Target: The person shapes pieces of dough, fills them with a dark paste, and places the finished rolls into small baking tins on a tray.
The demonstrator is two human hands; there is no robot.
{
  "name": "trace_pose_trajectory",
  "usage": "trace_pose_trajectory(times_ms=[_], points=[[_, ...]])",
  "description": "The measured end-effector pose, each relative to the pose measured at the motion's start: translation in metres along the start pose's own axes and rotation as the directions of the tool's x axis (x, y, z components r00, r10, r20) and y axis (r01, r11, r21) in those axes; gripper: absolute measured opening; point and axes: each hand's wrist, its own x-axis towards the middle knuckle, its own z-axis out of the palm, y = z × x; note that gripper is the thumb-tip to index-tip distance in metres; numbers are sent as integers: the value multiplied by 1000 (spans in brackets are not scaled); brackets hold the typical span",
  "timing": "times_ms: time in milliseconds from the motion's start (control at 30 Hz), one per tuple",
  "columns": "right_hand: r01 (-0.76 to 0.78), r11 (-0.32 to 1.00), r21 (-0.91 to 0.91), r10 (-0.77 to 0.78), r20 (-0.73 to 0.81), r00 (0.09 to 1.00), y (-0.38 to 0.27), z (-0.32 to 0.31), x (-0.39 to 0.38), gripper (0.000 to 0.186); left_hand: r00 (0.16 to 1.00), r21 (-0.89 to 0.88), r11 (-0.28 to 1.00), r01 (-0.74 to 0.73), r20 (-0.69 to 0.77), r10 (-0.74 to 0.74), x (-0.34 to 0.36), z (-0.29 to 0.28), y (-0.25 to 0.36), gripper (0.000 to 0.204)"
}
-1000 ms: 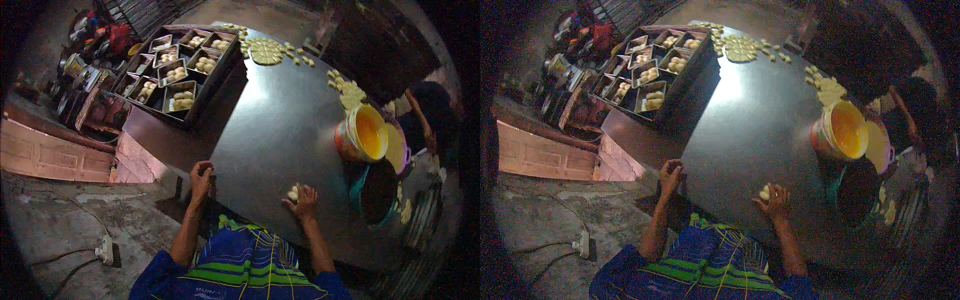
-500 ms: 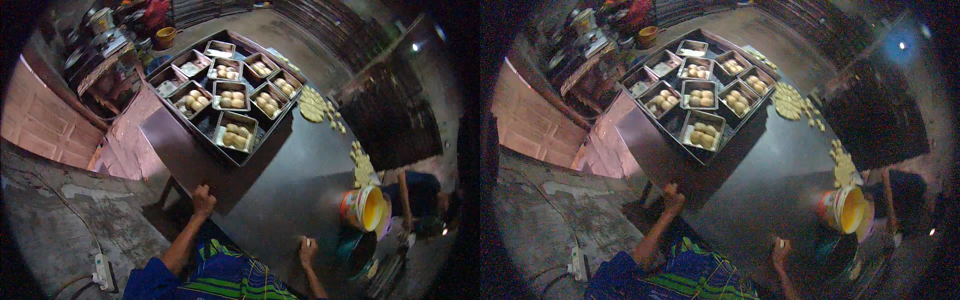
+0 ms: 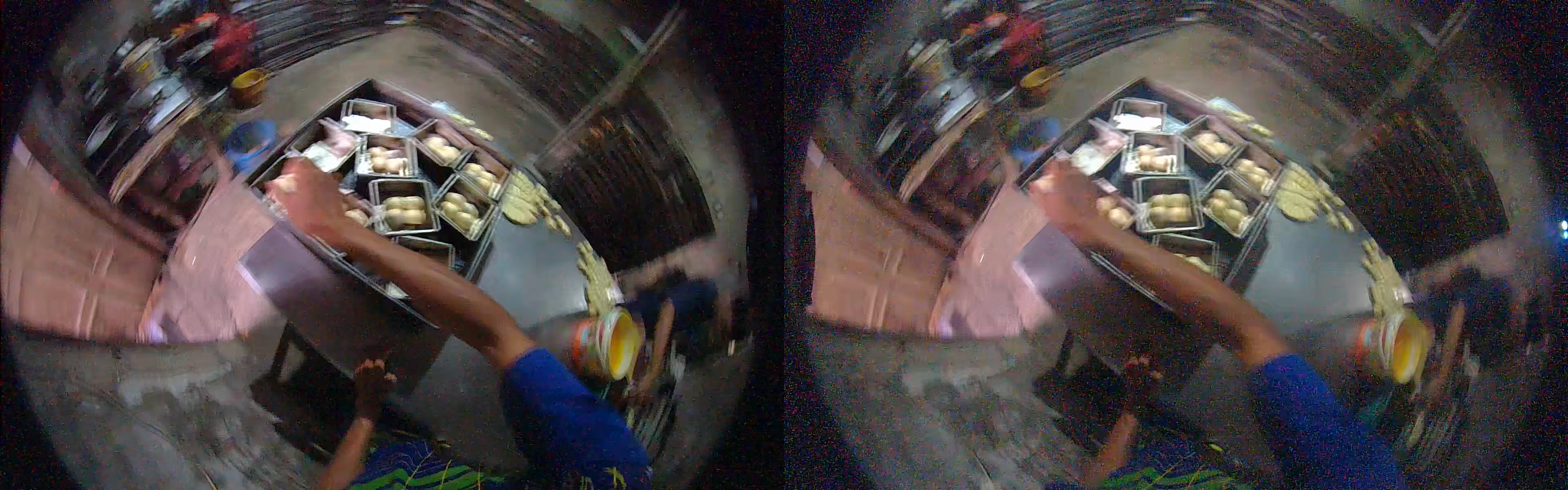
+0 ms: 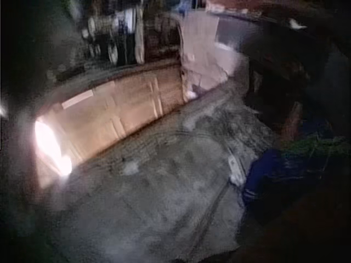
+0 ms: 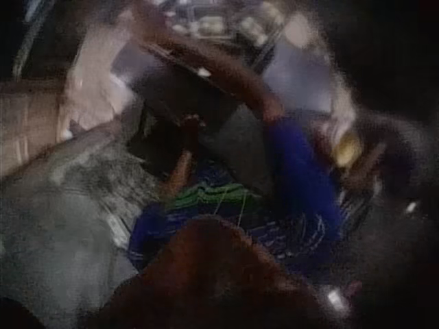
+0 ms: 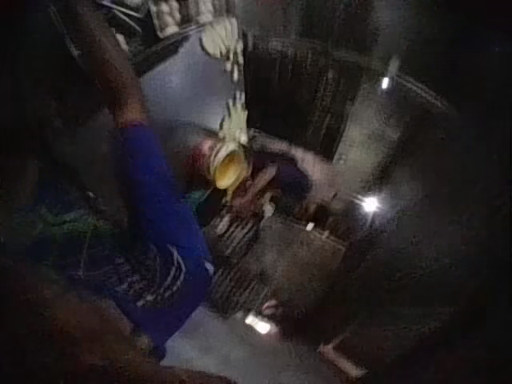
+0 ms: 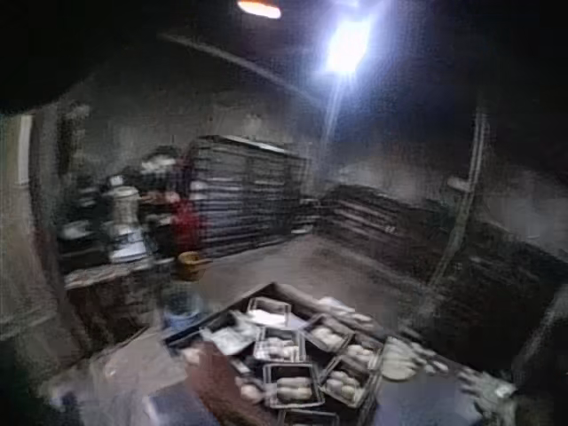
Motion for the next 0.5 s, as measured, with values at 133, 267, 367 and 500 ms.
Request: trace_pose_trajectory(times_ms=[133, 267, 367, 500], points=[[-204, 959, -197, 188, -94, 978, 65, 103, 55, 32, 995, -81, 993, -87, 42, 90, -2, -5, 1, 33], [-143, 846, -513, 124, -71, 990, 54, 157, 50, 23, 997, -67, 995, -73, 22, 75, 5, -8, -6, 33], [-64, 867, -495, 160, 154, 975, 70, 153, 60, 21, 991, -91, 989, -118, 46, 123, 4, -6, -3, 33], [69, 928, -366, 15, 221, 975, 40, 93, 45, 26, 994, -70, 992, -106, 32, 109, 11, -7, -10, 32]])
